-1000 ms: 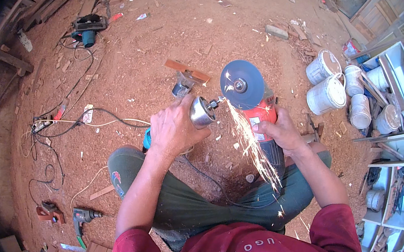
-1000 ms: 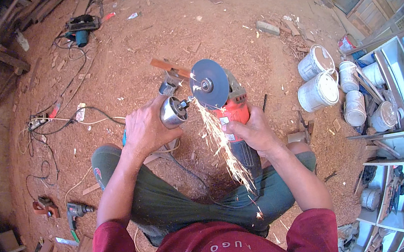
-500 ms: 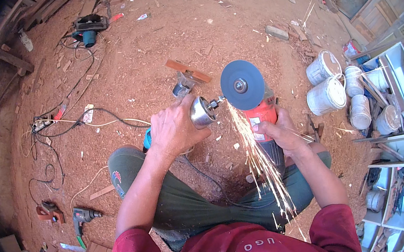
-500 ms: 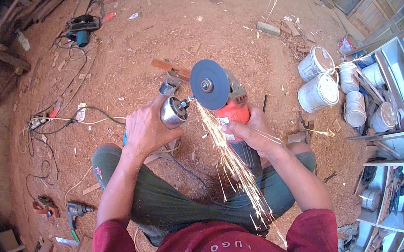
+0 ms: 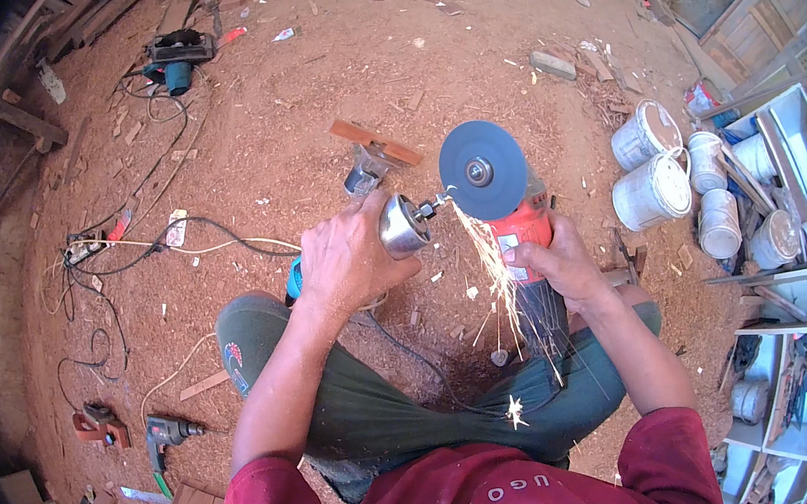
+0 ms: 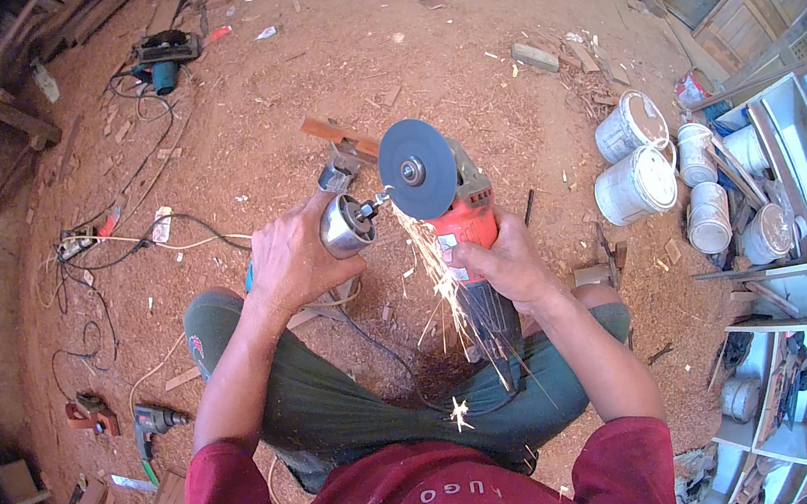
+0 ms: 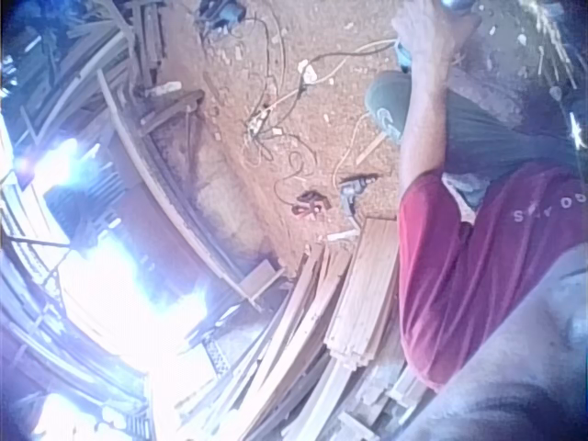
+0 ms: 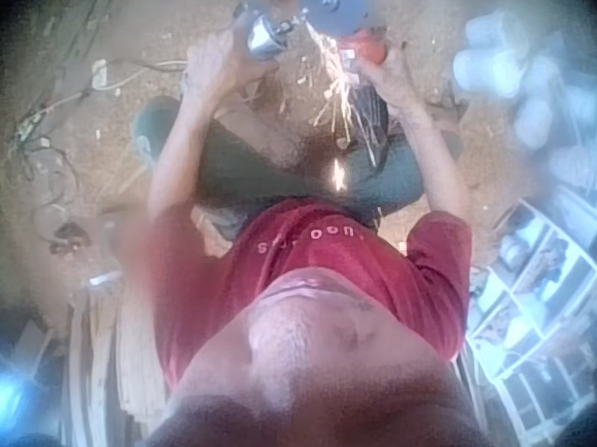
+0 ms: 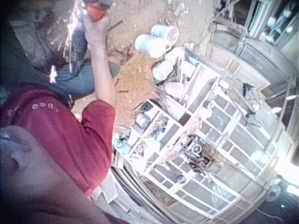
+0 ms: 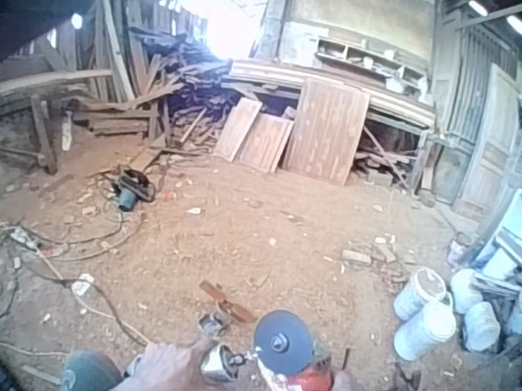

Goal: The person uses an angle grinder to grind a bit attached to a palm router.

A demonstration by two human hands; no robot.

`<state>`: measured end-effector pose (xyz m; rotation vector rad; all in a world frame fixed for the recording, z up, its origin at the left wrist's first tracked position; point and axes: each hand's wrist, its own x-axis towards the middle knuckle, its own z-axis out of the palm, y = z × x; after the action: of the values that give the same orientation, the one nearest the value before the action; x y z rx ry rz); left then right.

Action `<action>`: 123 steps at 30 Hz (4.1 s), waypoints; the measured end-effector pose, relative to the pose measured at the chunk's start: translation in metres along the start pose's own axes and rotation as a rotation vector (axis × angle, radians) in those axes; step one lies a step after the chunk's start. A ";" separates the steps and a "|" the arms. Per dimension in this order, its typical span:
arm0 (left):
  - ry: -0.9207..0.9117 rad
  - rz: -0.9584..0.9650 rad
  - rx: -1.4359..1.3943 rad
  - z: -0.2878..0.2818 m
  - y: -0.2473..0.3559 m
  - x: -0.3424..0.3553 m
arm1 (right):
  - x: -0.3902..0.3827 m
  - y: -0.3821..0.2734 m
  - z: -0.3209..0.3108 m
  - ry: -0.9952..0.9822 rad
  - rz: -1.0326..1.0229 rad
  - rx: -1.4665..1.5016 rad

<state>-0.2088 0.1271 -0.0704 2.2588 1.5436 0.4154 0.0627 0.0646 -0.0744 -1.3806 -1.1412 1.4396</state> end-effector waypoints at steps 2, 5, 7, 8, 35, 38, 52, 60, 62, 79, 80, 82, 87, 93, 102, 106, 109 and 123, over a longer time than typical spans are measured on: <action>-0.018 -0.005 0.010 -0.001 0.001 0.001 | 0.000 0.002 -0.001 0.001 -0.002 0.009; 0.000 0.007 -0.002 -0.001 0.000 0.001 | 0.001 0.004 -0.003 0.002 0.005 0.016; -0.003 0.009 -0.004 0.000 0.000 0.001 | 0.001 0.003 -0.003 -0.005 0.016 0.005; -0.004 0.010 -0.005 0.000 -0.001 0.001 | 0.001 0.001 -0.002 0.000 0.026 -0.006; -0.106 0.028 -0.586 -0.003 -0.033 0.007 | -0.002 -0.022 -0.016 0.120 0.045 0.165; -0.195 0.005 -0.809 -0.005 -0.027 0.009 | -0.004 -0.021 -0.016 0.116 0.043 0.154; -0.271 0.012 -0.583 0.007 -0.021 0.012 | -0.008 -0.021 -0.006 -0.020 0.092 0.168; -0.333 0.002 -0.477 0.008 -0.018 0.013 | -0.010 -0.016 -0.006 -0.097 0.112 0.139; -0.339 0.010 -0.491 0.007 -0.019 0.013 | -0.010 -0.016 -0.006 -0.109 0.120 0.144; -0.333 -0.022 -0.450 0.001 -0.018 0.013 | -0.004 0.000 -0.008 -0.104 0.112 0.114; -0.328 -0.018 -0.441 0.002 -0.019 0.012 | -0.004 -0.002 -0.006 -0.103 0.123 0.116; -0.318 -0.010 -0.423 0.004 -0.022 0.011 | -0.005 -0.007 -0.003 -0.100 0.144 0.119; -0.325 -0.012 -0.421 0.003 -0.021 0.012 | -0.005 -0.008 -0.002 -0.096 0.130 0.135; -0.319 -0.015 -0.411 0.005 -0.021 0.012 | -0.006 -0.009 -0.002 -0.087 0.134 0.110; -0.324 -0.007 -0.413 0.004 -0.022 0.011 | -0.005 -0.004 -0.003 -0.063 0.091 0.052; -0.320 -0.008 -0.398 0.002 -0.022 0.011 | -0.004 -0.005 -0.003 -0.071 0.109 0.028; -0.325 -0.010 -0.399 0.002 -0.021 0.011 | -0.003 -0.002 -0.004 -0.059 0.074 0.030; -0.325 -0.020 -0.401 0.000 -0.020 0.011 | -0.004 0.000 -0.003 -0.033 0.075 0.014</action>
<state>-0.2213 0.1439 -0.0794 1.8897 1.1955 0.3006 0.0662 0.0615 -0.0731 -1.4076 -1.1087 1.5253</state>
